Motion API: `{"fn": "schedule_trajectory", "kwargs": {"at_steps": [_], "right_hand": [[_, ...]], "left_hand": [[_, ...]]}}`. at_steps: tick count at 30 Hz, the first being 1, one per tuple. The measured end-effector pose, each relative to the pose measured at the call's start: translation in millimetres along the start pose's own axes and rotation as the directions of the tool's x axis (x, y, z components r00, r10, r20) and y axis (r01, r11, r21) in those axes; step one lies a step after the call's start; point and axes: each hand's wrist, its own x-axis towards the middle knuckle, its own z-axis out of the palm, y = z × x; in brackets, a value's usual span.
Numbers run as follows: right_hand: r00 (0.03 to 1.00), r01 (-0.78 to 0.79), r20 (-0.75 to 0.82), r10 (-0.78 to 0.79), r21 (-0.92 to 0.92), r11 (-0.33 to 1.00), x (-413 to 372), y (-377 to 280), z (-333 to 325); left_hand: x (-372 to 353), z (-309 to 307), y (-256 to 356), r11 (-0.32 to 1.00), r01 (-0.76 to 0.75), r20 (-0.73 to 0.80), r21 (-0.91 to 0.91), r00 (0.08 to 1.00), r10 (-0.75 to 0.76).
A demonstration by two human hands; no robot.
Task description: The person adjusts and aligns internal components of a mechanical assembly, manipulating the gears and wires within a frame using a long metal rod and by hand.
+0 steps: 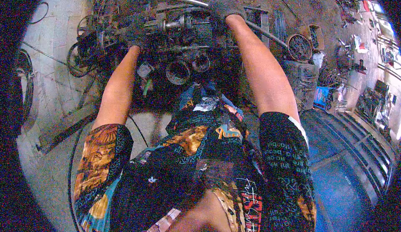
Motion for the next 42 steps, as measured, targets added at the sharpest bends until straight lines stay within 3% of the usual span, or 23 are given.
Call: {"fn": "schedule_trajectory", "kwargs": {"at_steps": [1, 2, 4, 5, 7, 8, 10, 12, 14, 16, 19, 21, 22, 25, 28, 31, 35, 37, 38, 40, 42], "right_hand": [[1.000, 0.001, 0.001, -0.001, 0.000, 1.000, 1, 0, 0], [1.000, 0.031, -0.002, -0.031, -0.036, 0.999, 2, 2, 1], [0.998, 0.062, -0.004, -0.062, -0.071, 0.996, 6, 6, 7], [0.998, 0.035, -0.048, -0.039, -0.064, 0.997, 9, 8, 12], [0.996, 0.009, -0.093, -0.014, -0.057, 0.998, 14, 13, 21], [0.995, -0.001, -0.098, -0.004, -0.046, 0.999, 15, 11, 22], [0.995, -0.010, -0.104, 0.006, -0.033, 0.999, 16, 10, 20], [0.998, 0.060, -0.004, -0.061, -0.138, 0.989, 10, 9, 13], [1.000, 0.029, 0.005, -0.028, -0.110, 0.993, 14, 11, 17], [1.000, -0.001, 0.014, 0.002, -0.083, 0.997, 19, 16, 23], [0.997, 0.078, 0.023, -0.075, -0.208, 0.975, 19, 18, 25], [0.989, 0.038, -0.137, -0.047, -0.066, 0.997, 12, 10, 19], [0.990, 0.038, -0.135, -0.047, -0.065, 0.997, 13, 11, 22], [0.987, -0.005, -0.162, -0.004, -0.058, 0.998, 17, 13, 28], [0.981, 0.050, -0.179, -0.069, -0.112, 0.992, 11, 6, 17], [0.992, 0.103, -0.049, -0.115, -0.209, 0.972, 4, -4, 2], [0.999, 0.042, 0.022, -0.039, -0.125, 0.991, 0, -4, 2], [1.000, 0.004, 0.030, -0.001, -0.100, 0.995, 0, -4, 4], [0.999, -0.009, -0.048, 0.006, -0.062, 0.998, 4, 0, 12], [0.992, -0.019, -0.125, 0.016, -0.023, 1.000, 11, 6, 22], [0.990, 0.015, -0.142, -0.024, -0.064, 0.998, 14, 7, 25]], "left_hand": [[0, -10, 8, 0.991, 0.121, 0.149, 0.048, 0.981, -0.127], [0, -1, 2, 0.991, 0.122, 0.150, 0.048, 0.980, -0.128], [0, 27, -16, 0.990, -0.096, -0.178, -0.099, 0.981, 0.078], [2, 22, -14, 0.990, -0.097, -0.177, -0.099, 0.981, 0.078], [9, 11, -10, 0.994, 0.098, 0.158, 0.042, 0.982, -0.104], [7, 14, -10, 0.994, 0.098, 0.158, 0.042, 0.982, -0.104], [-1, 19, -11, 0.999, -0.037, -0.111, -0.028, 0.993, 0.034], [-5, 12, -5, 0.997, -0.042, -0.122, -0.071, 0.992, 0.033], [-4, 10, -4, 0.993, -0.045, -0.134, -0.111, 0.991, 0.030], [0, 15, -9, 0.992, -0.126, -0.155, 0.007, 0.980, 0.125], [5, 40, -23, 0.986, -0.161, -0.243, -0.048, 0.959, 0.145], [-3, 12, -6, 0.992, -0.124, -0.170, -0.027, 0.979, 0.117], [-6, 1, 0, 0.996, -0.087, -0.098, -0.005, 0.991, 0.086], [-1, 14, -10, 0.994, -0.102, -0.082, -0.026, 0.992, 0.100], [-2, 15, -8, 0.997, -0.072, -0.093, 0.034, 0.993, 0.075], [-3, 11, -6, 0.999, -0.040, -0.078, 0.034, 0.996, 0.042], [-4, 1, 0, 1.000, -0.008, -0.049, 0.006, 0.999, 0.008], [-3, 2, -3, 0.993, -0.045, 0.050, 0.110, 0.998, 0.040], [-2, 10, -7, 0.993, -0.047, 0.050, 0.110, 0.998, 0.041], [-1, 31, -19, 0.993, -0.047, -0.120, -0.110, 0.992, 0.033], [-3, 24, -16, 0.998, -0.063, -0.104, -0.014, 0.993, 0.061]]}}
